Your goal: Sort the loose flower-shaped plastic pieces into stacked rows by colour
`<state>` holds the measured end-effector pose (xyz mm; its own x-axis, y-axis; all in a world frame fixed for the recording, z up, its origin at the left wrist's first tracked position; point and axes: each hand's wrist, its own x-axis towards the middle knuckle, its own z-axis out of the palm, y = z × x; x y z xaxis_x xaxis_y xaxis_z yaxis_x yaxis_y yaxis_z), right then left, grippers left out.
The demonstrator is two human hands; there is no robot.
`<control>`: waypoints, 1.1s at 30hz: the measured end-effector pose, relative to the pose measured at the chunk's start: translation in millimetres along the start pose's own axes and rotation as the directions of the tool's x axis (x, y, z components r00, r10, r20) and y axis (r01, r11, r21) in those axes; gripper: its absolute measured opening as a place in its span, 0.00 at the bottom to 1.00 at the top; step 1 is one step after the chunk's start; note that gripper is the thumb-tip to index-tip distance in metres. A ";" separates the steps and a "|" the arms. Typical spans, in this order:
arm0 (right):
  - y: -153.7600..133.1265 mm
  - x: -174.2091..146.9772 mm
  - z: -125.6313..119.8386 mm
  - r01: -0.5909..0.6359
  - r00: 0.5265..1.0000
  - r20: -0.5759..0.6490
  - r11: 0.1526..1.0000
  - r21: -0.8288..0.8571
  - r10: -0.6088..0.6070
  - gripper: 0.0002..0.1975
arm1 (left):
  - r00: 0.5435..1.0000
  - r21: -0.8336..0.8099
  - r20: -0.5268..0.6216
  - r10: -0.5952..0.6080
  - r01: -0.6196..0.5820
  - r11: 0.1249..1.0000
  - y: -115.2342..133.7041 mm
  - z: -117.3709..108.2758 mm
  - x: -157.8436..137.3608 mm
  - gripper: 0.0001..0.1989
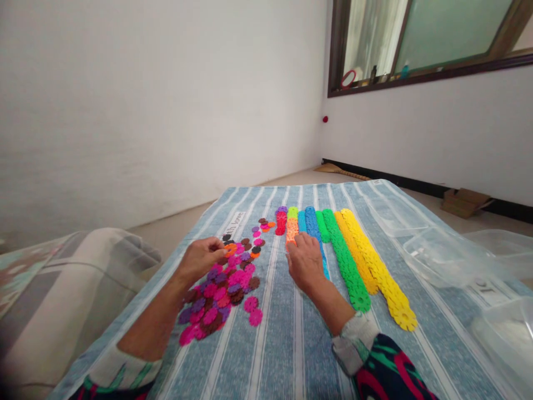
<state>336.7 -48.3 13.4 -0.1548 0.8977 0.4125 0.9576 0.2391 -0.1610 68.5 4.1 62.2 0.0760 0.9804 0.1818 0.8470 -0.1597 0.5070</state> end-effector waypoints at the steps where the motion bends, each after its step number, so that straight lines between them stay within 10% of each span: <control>1: 1.8 8.8 1.3 -0.041 0.998 0.053 0.998 -0.038 0.043 0.06 | 1.000 -0.027 0.019 0.023 -0.023 0.999 4.5 6.2 0.8 0.07; 33: 23.7 44.0 30.6 -0.101 0.983 0.152 0.994 -0.040 0.106 0.08 | 0.962 -0.165 0.114 0.250 -0.230 0.959 72.3 100.1 56.0 0.05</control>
<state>345.2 8.2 0.3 -0.0874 0.9637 0.2523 0.9772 0.1321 -0.1659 186.6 58.9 24.7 0.3449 0.9160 0.2051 0.7081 -0.3973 0.5837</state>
